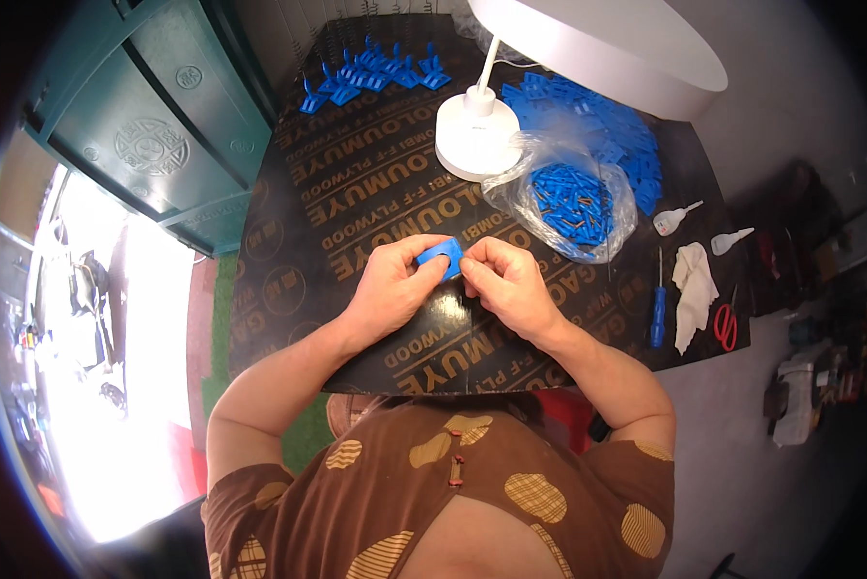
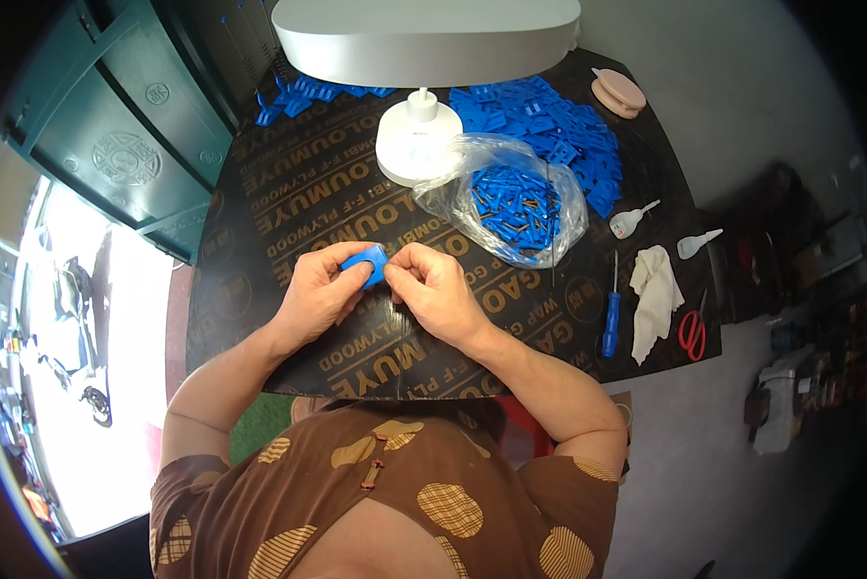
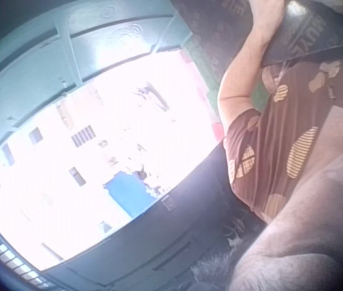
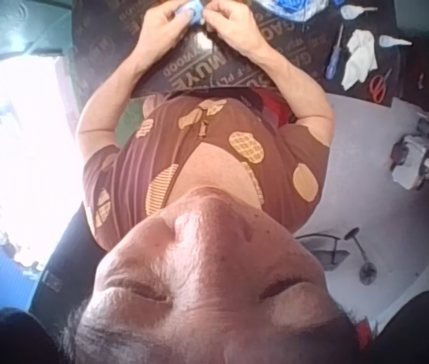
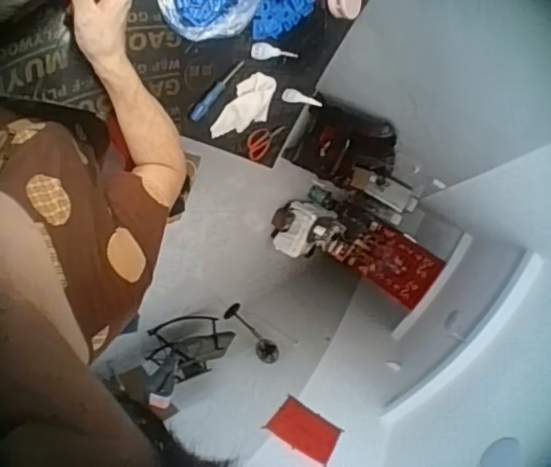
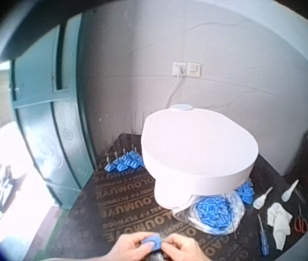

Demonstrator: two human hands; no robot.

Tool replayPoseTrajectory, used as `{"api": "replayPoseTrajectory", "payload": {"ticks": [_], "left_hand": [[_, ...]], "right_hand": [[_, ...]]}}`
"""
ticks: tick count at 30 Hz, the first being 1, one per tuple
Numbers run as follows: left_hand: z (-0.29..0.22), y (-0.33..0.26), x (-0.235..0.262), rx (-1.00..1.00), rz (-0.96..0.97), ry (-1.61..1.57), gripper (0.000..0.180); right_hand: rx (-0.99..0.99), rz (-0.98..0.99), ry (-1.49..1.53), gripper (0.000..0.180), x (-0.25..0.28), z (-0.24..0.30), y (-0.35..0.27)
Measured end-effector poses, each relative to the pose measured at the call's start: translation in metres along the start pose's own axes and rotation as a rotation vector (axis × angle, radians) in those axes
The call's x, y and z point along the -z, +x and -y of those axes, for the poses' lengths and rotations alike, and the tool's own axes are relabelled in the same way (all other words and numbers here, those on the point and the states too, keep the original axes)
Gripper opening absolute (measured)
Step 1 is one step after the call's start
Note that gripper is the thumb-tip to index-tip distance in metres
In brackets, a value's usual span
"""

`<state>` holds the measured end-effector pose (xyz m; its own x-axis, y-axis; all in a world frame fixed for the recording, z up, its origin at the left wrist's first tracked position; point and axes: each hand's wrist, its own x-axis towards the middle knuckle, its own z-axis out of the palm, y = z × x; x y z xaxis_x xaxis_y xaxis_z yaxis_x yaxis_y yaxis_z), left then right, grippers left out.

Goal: The person glues white circular components into blue plastic square housings by applying liquid glue from a squeeze bottle to each component and then inserting it into a housing.

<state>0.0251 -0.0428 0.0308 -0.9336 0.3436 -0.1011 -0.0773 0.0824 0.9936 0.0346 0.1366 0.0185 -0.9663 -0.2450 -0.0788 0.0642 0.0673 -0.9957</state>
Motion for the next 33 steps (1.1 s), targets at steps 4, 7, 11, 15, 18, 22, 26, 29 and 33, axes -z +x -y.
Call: {"api": "replayPoseTrajectory", "payload": {"ticks": [4,7,11,15,18,22,26,29,33], "left_hand": [[0.000,-0.001,0.000,-0.013,0.060,-0.011,0.037],[-0.001,-0.003,-0.003,-0.131,0.085,-0.066,0.049],[0.007,0.002,-0.001,-0.211,0.084,-0.005,0.055],[0.012,0.004,0.001,-0.293,0.045,0.087,0.051],[0.004,0.002,0.000,-0.174,0.050,0.046,0.051],[0.007,0.005,0.003,-0.190,0.072,0.013,0.051],[0.008,0.007,0.004,-0.143,0.088,-0.033,0.051],[0.011,0.009,0.003,-0.141,0.100,-0.094,0.051],[0.011,0.011,0.003,-0.141,0.105,-0.170,0.050]], "right_hand": [[-0.016,-0.014,0.114,0.017,0.003,-0.002,0.002],[-0.065,0.023,0.244,0.016,0.005,-0.001,0.002],[-0.063,0.097,0.347,0.015,0.007,-0.006,0.002],[-0.035,0.086,0.362,0.014,0.004,-0.006,0.002],[-0.025,0.081,0.361,0.015,0.004,-0.005,0.001],[-0.009,0.082,0.342,0.016,0.005,-0.005,0.001],[0.014,0.071,0.280,0.016,0.005,-0.006,0.003],[0.007,0.064,0.231,0.017,0.006,-0.005,0.003],[-0.002,0.059,0.207,0.018,0.007,-0.007,0.005]]}}
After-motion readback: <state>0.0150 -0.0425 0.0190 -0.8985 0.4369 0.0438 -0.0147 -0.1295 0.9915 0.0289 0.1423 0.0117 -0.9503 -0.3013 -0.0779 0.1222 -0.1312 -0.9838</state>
